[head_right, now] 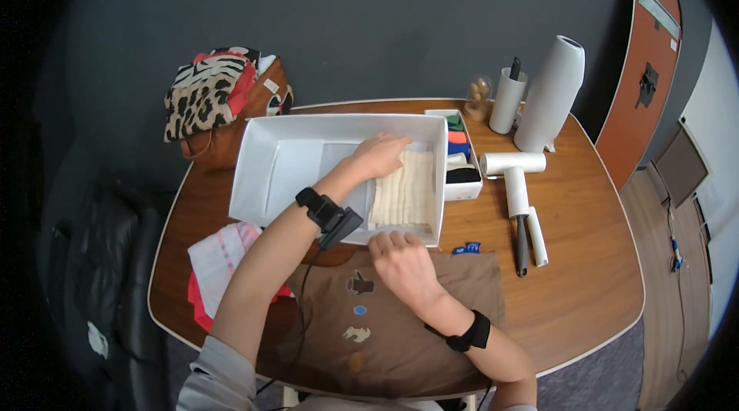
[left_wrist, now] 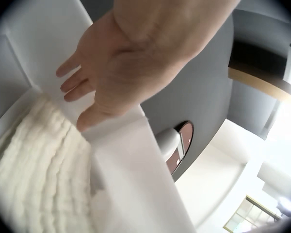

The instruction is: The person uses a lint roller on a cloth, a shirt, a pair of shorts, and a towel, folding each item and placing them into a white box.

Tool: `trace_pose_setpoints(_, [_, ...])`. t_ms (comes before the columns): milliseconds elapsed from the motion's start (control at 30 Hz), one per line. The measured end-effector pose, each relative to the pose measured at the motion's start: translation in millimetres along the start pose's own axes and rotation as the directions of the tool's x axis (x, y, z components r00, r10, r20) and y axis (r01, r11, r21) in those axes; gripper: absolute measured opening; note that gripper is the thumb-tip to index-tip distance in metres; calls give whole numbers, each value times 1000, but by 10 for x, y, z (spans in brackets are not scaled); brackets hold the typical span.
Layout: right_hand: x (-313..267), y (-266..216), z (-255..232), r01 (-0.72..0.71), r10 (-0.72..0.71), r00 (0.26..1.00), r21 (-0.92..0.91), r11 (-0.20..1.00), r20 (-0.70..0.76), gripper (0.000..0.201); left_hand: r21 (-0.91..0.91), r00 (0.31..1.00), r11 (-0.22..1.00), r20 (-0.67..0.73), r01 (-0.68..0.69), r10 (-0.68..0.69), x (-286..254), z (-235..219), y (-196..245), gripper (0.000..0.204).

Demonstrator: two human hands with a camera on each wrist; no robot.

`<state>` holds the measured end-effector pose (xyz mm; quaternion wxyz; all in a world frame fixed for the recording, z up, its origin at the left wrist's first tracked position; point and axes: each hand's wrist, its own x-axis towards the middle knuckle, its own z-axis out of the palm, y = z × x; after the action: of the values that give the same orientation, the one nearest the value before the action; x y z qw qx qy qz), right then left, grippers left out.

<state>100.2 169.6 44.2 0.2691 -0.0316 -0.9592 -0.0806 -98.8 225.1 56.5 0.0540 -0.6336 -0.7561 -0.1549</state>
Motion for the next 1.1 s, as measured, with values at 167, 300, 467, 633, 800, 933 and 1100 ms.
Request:
trace_pose_setpoints(167, [-2, -6, 31, -14, 15, 1000, 12, 1000, -18, 8, -78, 821, 996, 565, -50, 86, -248, -620, 207, 38])
trace_pose_setpoints(300, [-5, 2, 46, -26, 27, 999, 25, 999, -44, 6, -41, 659, 993, 745, -111, 105, -802, -971, 181, 39])
trace_pose_setpoints(467, [87, 59, 101, -18, 22, 997, 60, 998, -73, 4, 269, 878, 962, 472, -55, -82, -1608, -970, 8, 17])
trace_pose_setpoints(633, [217, 150, 210, -54, 55, 993, 15, 998, -103, 1, 396, 976, 913, 138, 99, -166, -1773, -791, -121, 10])
trace_pose_setpoints(800, [268, 282, 193, -153, 156, 987, 79, 985, -26, 19, 467, 981, 867, -9, 175, -193, -1657, -620, -189, 18])
trace_pose_setpoints(933, [6, 321, -174, -306, 268, 944, 205, 930, 193, 27, 542, 965, 799, -143, 261, -219, -1569, -401, -224, 4])
trace_pose_setpoints(1100, [-508, 639, -285, -447, 296, 821, 227, 865, 487, 24, 487, 925, 787, -208, 379, -317, -1394, -329, -246, 11])
